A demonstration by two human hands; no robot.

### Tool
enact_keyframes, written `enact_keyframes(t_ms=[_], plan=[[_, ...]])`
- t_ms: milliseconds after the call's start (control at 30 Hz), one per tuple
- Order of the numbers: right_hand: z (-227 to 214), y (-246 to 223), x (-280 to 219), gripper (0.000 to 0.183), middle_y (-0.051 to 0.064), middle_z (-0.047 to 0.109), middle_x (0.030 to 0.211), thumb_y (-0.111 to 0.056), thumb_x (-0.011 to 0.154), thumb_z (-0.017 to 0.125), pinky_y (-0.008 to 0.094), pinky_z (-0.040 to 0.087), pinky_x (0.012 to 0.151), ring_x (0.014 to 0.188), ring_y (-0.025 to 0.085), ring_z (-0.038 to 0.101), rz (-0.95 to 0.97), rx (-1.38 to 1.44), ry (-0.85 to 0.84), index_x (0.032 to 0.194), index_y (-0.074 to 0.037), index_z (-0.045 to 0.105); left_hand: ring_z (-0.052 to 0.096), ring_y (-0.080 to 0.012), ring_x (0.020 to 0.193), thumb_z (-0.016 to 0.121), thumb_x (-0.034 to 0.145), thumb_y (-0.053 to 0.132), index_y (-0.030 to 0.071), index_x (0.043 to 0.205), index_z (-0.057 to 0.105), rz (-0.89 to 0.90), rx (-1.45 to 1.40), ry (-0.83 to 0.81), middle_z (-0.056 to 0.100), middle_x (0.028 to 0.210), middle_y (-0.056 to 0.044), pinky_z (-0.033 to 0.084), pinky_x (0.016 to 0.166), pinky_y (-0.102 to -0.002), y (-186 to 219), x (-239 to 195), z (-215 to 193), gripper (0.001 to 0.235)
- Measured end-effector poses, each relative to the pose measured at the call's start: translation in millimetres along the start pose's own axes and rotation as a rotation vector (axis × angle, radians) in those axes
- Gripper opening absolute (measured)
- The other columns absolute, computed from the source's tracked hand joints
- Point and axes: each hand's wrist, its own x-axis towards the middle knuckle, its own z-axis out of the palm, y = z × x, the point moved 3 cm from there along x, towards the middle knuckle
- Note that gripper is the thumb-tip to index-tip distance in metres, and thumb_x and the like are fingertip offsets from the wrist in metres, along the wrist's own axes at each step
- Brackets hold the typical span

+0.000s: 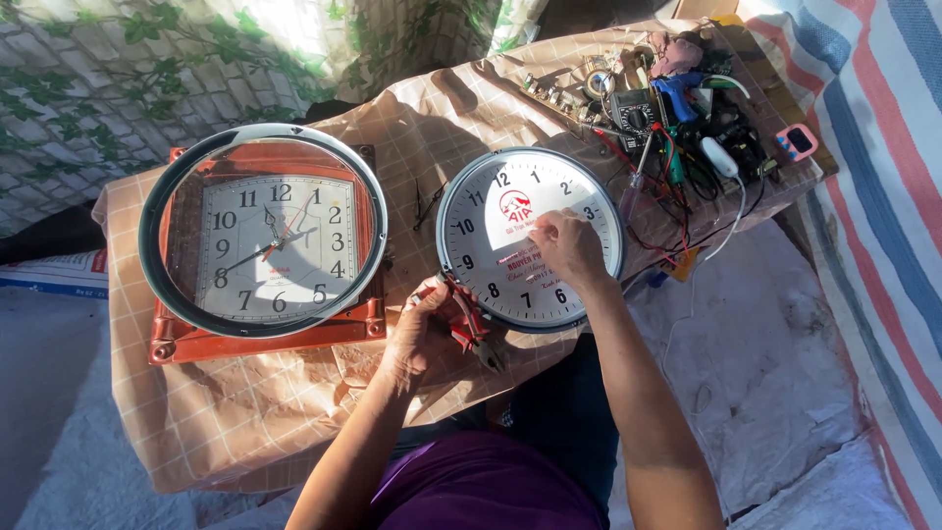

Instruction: The person removes the hands from a round wall clock face using pliers and then places the hands on the table. They then flip the clock face over to access the back and insert a battery into the mechanism.

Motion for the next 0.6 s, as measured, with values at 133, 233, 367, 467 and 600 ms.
enact_keyframes(t_ms=[133,233,367,467,600], plan=[[11.1,5.0,5.1,0.010,0.018,0.070,0.087,-0.011,0.098,0.067,0.043,0.059,0.078,0.087,0.034,0.072,-0.009,-0.085,-0.026,0.097,-0.009,0.076,0.075,-0.0340,0.097,0.074,0.092,0.018,0.010,0.104,0.067,-0.006,-0.009,-0.003,0.075,0.098,-0.020,0.060,0.080,-0.043,-9.6,10.1,-18.7,0.016],[25.5,20.2,12.0,0.011,0.014,0.067,0.083,-0.010,0.097,0.065,0.042,0.059,0.072,0.084,0.032,0.072,-0.047,-0.100,-0.035,0.094,-0.011,0.075,0.074,-0.0368,0.099,0.073,0.092,0.016,0.008,0.106,0.066,-0.022,-0.060,0.004,0.074,0.099,-0.022,0.061,0.082,-0.048,-8.9,9.5,-19.4,0.017],[14.4,10.6,11.2,0.011,0.017,0.068,0.088,-0.005,0.096,0.065,0.043,0.060,0.076,0.087,0.035,0.071,-0.073,-0.055,-0.073,0.094,-0.009,0.075,0.074,-0.0349,0.099,0.073,0.092,0.016,0.009,0.105,0.065,-0.032,-0.054,-0.003,0.074,0.101,-0.020,0.061,0.082,-0.047,-6.2,9.5,-21.5,0.017],[1.3,2.3,9.7,0.009,0.018,0.068,0.093,-0.007,0.096,0.067,0.042,0.060,0.077,0.090,0.034,0.071,-0.039,-0.070,-0.090,0.101,-0.008,0.075,0.074,-0.0352,0.100,0.072,0.093,0.016,0.009,0.106,0.064,-0.044,-0.052,-0.017,0.073,0.102,-0.020,0.061,0.084,-0.048,-3.7,6.0,-20.2,0.017],[6.3,3.3,5.7,0.010,0.020,0.068,0.091,-0.011,0.099,0.067,0.043,0.060,0.077,0.089,0.035,0.072,-0.016,-0.149,-0.090,0.099,-0.007,0.076,0.073,-0.0339,0.101,0.071,0.093,0.016,0.010,0.106,0.063,-0.055,-0.029,-0.028,0.073,0.103,-0.019,0.061,0.083,-0.047,0.1,-0.5,-11.7,0.016]])
